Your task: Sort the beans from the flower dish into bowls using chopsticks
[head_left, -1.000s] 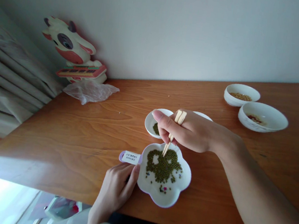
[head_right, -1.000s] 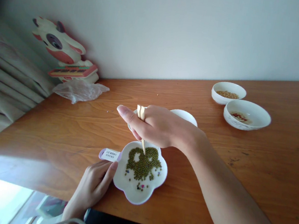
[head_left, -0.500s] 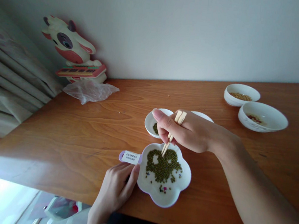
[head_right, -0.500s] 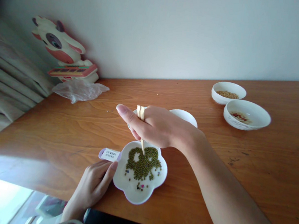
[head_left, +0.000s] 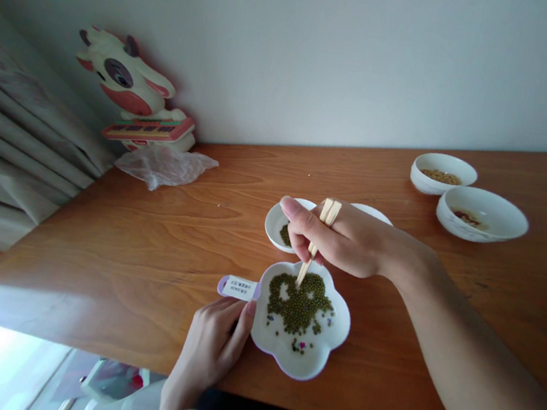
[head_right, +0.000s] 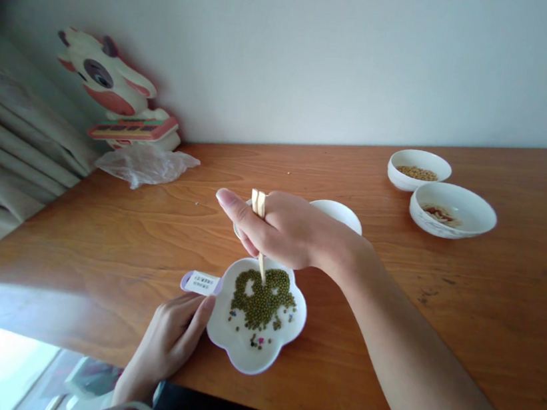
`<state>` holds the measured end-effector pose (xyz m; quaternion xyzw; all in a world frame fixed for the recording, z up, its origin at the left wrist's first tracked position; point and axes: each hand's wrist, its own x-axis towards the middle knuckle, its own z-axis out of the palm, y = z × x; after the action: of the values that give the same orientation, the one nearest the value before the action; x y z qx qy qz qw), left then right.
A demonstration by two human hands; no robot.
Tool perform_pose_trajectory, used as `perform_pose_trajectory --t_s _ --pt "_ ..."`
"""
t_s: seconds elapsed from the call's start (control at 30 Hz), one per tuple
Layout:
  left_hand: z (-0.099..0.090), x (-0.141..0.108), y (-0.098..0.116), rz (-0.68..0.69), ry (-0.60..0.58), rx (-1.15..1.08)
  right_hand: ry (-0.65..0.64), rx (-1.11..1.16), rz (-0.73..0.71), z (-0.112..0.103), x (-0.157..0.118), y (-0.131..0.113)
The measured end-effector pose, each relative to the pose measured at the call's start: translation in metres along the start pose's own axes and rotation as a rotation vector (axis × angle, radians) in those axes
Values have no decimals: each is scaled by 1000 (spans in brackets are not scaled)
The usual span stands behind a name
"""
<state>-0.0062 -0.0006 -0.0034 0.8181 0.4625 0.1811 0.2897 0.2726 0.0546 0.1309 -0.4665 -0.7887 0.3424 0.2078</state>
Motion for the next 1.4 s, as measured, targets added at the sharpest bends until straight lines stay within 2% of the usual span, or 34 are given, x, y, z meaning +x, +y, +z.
perform_pose_trajectory --t_s 0.73,1.4 --pt "0 0 -1 8 7 19 -10 5 18 0 -2 -5" --pt "0 0 -1 11 19 21 -26 43 -25 2 -2 -4"
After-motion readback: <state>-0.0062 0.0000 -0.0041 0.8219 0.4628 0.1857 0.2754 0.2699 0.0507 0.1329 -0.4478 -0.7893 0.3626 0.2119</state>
